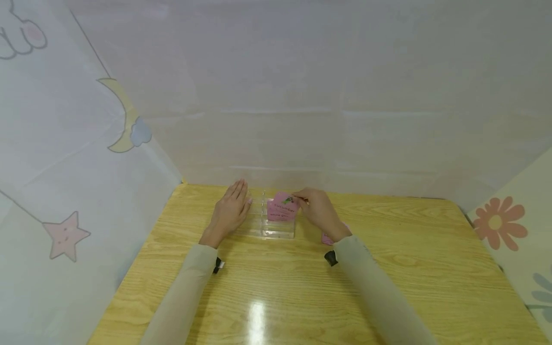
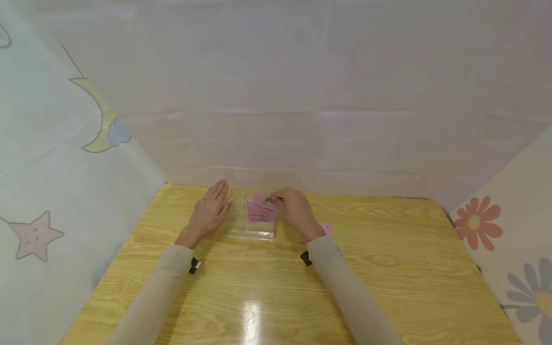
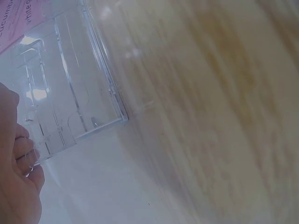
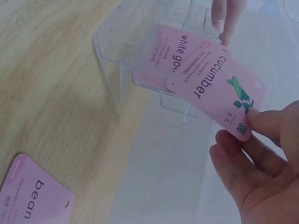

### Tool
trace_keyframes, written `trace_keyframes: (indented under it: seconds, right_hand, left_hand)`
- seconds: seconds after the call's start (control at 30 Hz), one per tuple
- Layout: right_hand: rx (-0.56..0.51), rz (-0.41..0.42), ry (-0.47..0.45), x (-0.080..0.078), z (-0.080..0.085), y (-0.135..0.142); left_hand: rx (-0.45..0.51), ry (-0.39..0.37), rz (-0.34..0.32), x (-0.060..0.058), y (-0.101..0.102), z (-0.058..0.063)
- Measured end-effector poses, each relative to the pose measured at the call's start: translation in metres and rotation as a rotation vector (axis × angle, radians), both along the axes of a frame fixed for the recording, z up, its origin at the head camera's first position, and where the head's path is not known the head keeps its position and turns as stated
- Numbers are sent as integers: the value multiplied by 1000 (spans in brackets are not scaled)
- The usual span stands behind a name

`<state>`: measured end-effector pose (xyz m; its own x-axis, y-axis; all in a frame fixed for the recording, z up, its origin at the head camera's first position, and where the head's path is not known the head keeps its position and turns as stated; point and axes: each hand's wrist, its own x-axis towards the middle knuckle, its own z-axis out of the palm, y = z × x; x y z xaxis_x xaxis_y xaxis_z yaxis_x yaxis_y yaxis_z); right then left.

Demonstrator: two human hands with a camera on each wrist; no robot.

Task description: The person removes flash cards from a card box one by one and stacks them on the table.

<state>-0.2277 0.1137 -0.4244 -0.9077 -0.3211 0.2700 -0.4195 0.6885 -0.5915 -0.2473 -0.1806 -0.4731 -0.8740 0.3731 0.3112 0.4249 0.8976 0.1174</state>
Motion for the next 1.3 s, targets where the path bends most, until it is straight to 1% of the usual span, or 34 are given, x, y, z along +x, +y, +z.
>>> trace_keyframes:
  seconds: [0.1, 0.2, 0.3, 0.43, 0.6, 0.8, 1.03, 1.3]
  right_hand:
    - [-54, -31, -30, -2, 1, 3]
    - [-77, -47, -65, -3, 4, 8]
    - [-99, -51, -125, -3, 8, 13]
    - [-123, -30, -207, -5, 14, 23]
    - [-162, 1, -281, -7, 20, 32]
    - [-158, 20, -323, -9, 21, 43]
    - [-143, 69, -372, -10, 19, 55]
    - [-132, 96, -437, -11, 12, 72]
  left_hand:
    - [0, 1, 0, 0, 0, 0]
    - [-3, -2, 3, -1, 0, -1]
    - [-5, -6, 3, -1, 0, -1]
    - [-10, -3, 2, -2, -1, -3]
    - [-18, 1, 3, -1, -1, -3]
    - [-15, -12, 9, 0, 0, -2]
    - [-14, -1, 5, -1, -1, -3]
    - [-16, 7, 8, 0, -1, -2]
